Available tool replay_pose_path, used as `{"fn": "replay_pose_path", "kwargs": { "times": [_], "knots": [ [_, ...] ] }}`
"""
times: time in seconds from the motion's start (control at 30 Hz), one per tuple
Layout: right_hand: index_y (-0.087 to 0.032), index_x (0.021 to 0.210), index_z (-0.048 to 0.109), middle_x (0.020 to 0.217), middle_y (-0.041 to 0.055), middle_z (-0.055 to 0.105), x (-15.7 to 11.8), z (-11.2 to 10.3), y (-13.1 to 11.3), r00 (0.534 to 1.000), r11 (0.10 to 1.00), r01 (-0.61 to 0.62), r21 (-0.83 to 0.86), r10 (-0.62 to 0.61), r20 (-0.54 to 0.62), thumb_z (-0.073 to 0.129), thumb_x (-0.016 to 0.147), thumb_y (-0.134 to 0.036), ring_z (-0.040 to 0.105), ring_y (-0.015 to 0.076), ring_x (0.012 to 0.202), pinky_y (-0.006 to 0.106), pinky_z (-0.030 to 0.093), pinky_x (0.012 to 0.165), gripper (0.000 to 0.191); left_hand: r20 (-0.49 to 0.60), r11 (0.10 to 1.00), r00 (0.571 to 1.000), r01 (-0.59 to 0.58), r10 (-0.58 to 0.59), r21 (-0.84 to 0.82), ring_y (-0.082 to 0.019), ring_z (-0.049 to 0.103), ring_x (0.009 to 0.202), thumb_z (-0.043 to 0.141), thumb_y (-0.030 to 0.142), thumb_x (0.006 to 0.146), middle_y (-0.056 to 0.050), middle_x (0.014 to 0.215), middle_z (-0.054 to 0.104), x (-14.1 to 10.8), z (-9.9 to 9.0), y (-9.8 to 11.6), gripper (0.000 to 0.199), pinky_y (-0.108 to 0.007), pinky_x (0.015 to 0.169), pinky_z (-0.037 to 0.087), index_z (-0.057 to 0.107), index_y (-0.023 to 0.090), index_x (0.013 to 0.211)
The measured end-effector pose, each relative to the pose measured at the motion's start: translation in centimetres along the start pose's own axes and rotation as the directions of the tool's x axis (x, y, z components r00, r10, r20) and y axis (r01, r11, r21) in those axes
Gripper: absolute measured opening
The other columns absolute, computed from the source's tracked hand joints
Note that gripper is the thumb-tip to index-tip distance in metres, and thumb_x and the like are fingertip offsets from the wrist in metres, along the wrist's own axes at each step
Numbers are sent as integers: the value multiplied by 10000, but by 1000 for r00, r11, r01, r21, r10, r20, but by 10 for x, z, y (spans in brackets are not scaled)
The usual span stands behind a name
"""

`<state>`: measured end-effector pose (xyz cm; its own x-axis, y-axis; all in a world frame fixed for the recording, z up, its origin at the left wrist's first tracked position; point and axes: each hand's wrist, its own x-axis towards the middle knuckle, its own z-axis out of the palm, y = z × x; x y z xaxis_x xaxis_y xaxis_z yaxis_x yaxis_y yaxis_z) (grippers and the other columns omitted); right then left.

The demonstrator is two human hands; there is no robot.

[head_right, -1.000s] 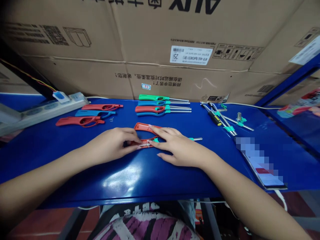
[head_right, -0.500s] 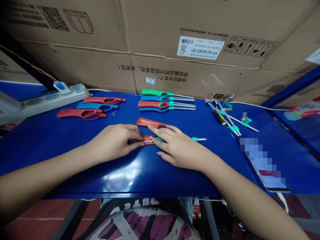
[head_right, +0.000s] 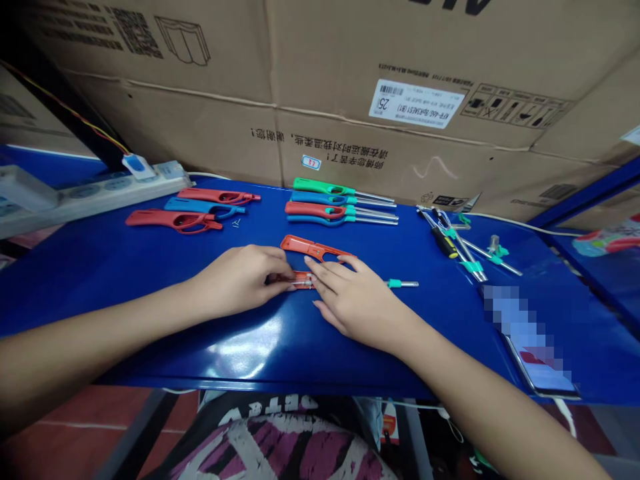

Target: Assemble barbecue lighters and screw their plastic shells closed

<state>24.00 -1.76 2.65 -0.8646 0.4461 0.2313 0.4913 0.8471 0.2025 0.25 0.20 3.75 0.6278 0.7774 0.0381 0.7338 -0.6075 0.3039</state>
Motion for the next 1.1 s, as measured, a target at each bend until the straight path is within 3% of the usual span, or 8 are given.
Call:
{"fn": "replay_pose_path", "kwargs": {
  "times": [0.37, 0.63, 0.93, 1.1],
  "knots": [
    [-62, 1229, 698, 1347, 136, 667, -2, 3, 3, 1000, 1000, 17, 9, -17, -22, 475, 1022, -258, 685, 277, 1146, 485, 514, 1022, 362, 6, 992, 1000, 2, -1, -124, -207, 700, 891, 697, 303, 919, -48, 959, 748, 2, -1, -7, 143, -285, 762, 512, 816, 250, 979],
    [-56, 1274, 674, 1368, 143, 651, -2, 2, 4, 1000, 999, 21, 41, -22, 14, 481, 1017, -257, 673, 287, 1168, 504, 502, 1039, 379, 35, 991, 999, -8, 13, -133, -198, 708, 886, 689, 231, 915, -37, 978, 757, 3, -4, -11, 164, -280, 758, 517, 814, 273, 1012],
    [-48, 1315, 640, 1387, 173, 632, -3, 0, 3, 999, 998, 7, 70, -10, 49, 487, 1013, -259, 636, 307, 1224, 537, 468, 1065, 399, 16, 988, 1000, 7, -5, -157, -188, 698, 846, 722, 320, 886, -33, 933, 754, 3, -5, -10, 136, -280, 742, 504, 813, 248, 957],
    [-159, 1249, 680, 1301, 117, 697, -5, -2, 20, 988, 972, -122, 202, 138, -70, 543, 996, -262, 655, 262, 1149, 463, 486, 996, 305, 4, 993, 1000, 6, -5, -121, -180, 665, 787, 734, 349, 860, -9, 907, 732, 1, -11, -5, 183, -273, 643, 454, 765, 229, 995]
  ]
}}
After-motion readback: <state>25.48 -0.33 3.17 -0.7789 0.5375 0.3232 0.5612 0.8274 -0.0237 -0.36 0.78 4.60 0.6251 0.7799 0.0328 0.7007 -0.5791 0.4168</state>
